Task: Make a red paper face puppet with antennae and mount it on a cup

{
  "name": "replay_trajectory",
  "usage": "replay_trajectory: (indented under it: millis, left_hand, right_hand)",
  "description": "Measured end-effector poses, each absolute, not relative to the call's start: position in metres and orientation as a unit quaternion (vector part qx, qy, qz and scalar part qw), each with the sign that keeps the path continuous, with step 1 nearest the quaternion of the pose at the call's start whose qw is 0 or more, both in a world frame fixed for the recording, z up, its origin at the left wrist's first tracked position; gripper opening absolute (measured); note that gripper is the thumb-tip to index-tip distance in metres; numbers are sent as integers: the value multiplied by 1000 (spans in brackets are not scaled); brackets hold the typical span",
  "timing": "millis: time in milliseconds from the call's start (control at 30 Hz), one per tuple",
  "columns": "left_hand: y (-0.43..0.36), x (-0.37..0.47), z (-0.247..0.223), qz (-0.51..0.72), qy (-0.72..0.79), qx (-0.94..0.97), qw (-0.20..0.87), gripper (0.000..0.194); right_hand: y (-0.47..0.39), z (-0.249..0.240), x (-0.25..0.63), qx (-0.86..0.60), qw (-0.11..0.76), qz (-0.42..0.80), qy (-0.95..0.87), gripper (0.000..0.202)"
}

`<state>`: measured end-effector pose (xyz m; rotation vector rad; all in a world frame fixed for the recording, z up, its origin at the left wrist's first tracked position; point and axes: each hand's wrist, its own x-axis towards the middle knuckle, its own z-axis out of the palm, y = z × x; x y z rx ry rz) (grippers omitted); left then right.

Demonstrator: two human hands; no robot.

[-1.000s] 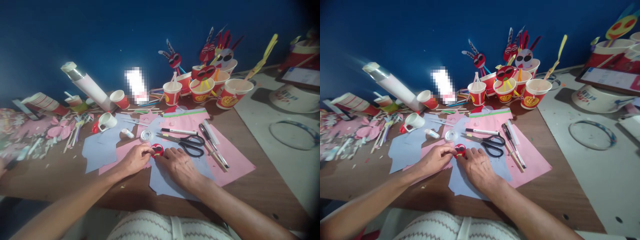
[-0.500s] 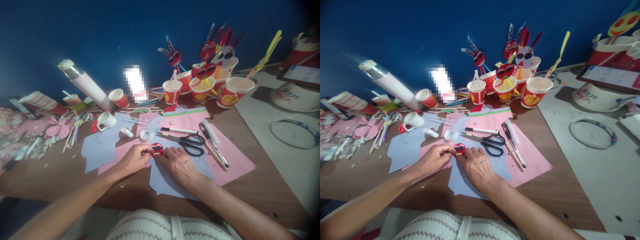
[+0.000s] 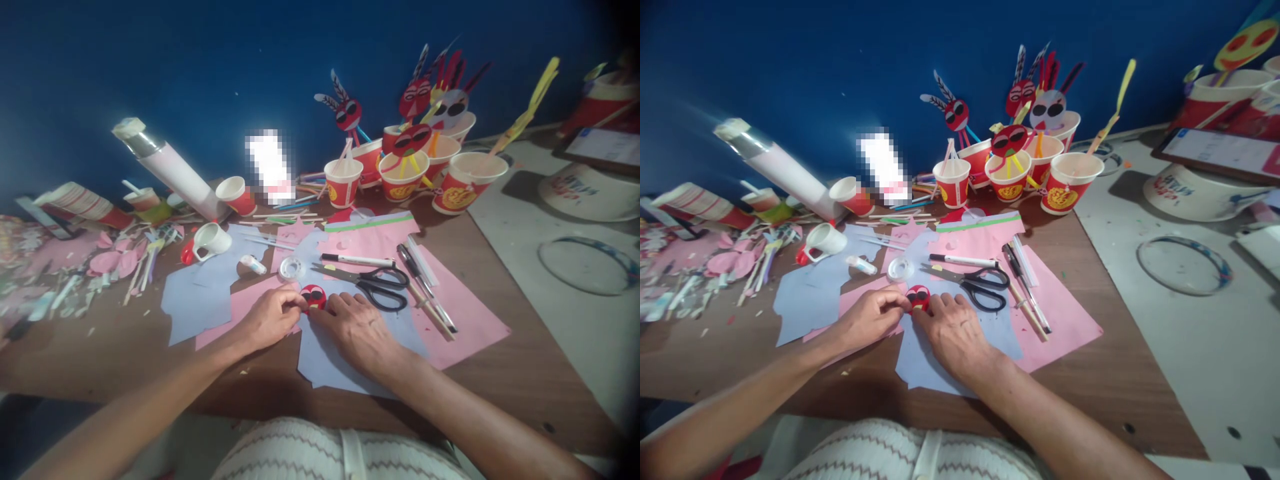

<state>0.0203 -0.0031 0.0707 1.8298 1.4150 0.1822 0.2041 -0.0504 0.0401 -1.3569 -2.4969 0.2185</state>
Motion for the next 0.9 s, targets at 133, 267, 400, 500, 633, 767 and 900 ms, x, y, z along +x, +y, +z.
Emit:
replay_trajectory:
  millis: [133,267,400,500,633,767,900]
  left_hand:
    - [-4,22,70,80,566,714,404,24]
    - [-6,24,68,91,564,713,406,19]
    - [-6,25,65,95,560,721,397,14]
    - [-4,24,63,92,554,733,384,12]
    - [-1,26,63,85,550,750,359,15]
    - [2,26,62,72,548,761,339,16]
    - [4,25,57,64,545,767,333,14]
  right_hand:
    - [-51,37,204,-473,153,75,-865,22]
    - [-51,35,205,-475,156,70,-863,21]
    - [-50,39,204,-475,148,77,-864,22]
    - [-50,42,204,-474,141,81,-865,22]
    - [-49,42,205,-475,135,87,-865,23]
    - [-50,41,205,-477,131,90,-865,23]
    - [-50,41,204,-477,124,91,-865,24]
